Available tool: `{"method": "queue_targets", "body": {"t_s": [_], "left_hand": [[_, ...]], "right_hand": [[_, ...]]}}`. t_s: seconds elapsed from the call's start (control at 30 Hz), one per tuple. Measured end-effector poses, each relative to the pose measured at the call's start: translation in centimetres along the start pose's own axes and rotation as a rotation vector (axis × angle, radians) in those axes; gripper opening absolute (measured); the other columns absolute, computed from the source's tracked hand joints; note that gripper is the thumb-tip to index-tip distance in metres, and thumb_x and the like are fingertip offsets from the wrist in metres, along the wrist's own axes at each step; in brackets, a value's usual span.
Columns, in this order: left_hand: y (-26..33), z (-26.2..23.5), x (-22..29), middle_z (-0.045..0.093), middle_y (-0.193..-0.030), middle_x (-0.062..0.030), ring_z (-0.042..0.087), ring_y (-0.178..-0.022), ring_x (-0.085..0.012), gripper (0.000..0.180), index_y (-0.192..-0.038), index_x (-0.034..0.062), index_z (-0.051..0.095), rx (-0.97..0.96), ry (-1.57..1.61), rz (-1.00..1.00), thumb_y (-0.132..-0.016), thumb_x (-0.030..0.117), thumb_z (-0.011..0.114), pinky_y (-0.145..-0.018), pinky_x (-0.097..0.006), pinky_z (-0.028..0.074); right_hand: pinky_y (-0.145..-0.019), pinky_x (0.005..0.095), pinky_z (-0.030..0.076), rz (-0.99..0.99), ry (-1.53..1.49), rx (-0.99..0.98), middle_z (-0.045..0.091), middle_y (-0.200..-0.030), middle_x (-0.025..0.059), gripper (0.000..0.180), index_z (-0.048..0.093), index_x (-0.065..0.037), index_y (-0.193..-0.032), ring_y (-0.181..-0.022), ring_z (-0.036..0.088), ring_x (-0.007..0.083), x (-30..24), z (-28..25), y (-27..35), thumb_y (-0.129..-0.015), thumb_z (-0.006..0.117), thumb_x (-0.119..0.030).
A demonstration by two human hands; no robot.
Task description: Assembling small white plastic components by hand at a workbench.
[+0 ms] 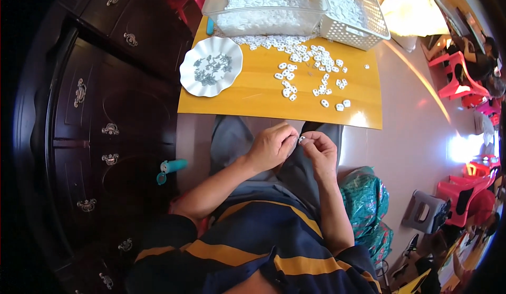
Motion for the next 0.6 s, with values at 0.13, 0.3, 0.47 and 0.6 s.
{"method": "queue_targets", "body": {"t_s": [0.13,0.3,0.47,0.6], "left_hand": [[-0.3,0.5,0.1,0.062,-0.083,-0.0143,0.064,-0.075,-0.0306,0.004,-0.092,-0.0001,0.063,-0.054,0.004,-0.093,-0.092,0.004,0.063,-0.066,-0.037,0.049],[-0.5,0.6,0.1,0.061,-0.081,-0.0138,0.063,-0.074,-0.0302,0.003,-0.091,0.0003,0.063,-0.069,-0.025,-0.063,-0.091,0.003,0.063,-0.065,-0.037,0.049],[-0.8,0.7,0.5,0.062,-0.081,-0.0135,0.064,-0.074,-0.0346,0.004,-0.090,0.0035,0.061,-0.106,-0.110,-0.031,-0.090,0.008,0.062,-0.063,-0.042,0.050],[-1.1,0.5,0.5,0.062,-0.081,-0.0136,0.063,-0.074,-0.0349,0.005,-0.089,0.0040,0.062,-0.106,-0.133,-0.037,-0.089,0.009,0.063,-0.063,-0.042,0.050]], "right_hand": [[-0.064,0.0184,0.044,-0.020,0.014,0.027,0.070,-0.087,-0.0014,0.010,0.070,-0.003,-0.102,-0.072,0.057,0.0033,-0.4,-0.2,0.0,-0.092,0.067,-0.003],[-0.065,0.0165,0.044,-0.030,-0.021,0.037,0.068,-0.084,-0.0033,0.009,0.070,0.000,-0.101,-0.073,0.058,0.0011,-0.3,-0.3,0.1,-0.092,0.067,0.001],[-0.064,0.0160,0.043,-0.040,0.005,0.038,0.066,-0.082,-0.0043,0.009,0.070,0.000,-0.101,-0.072,0.056,0.0005,-0.5,-0.4,0.0,-0.092,0.067,0.001],[-0.063,0.0160,0.043,-0.048,0.016,0.041,0.065,-0.081,-0.0050,0.009,0.070,0.000,-0.100,-0.070,0.055,0.0003,-0.6,-0.4,0.0,-0.092,0.068,0.001]]}}
Point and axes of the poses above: each hand's wrist, its own y-axis away from the middle knuckle, its own z-axis out of the palm, x = y × z, the point moved 7 cm from there along -y, towards the middle knuckle
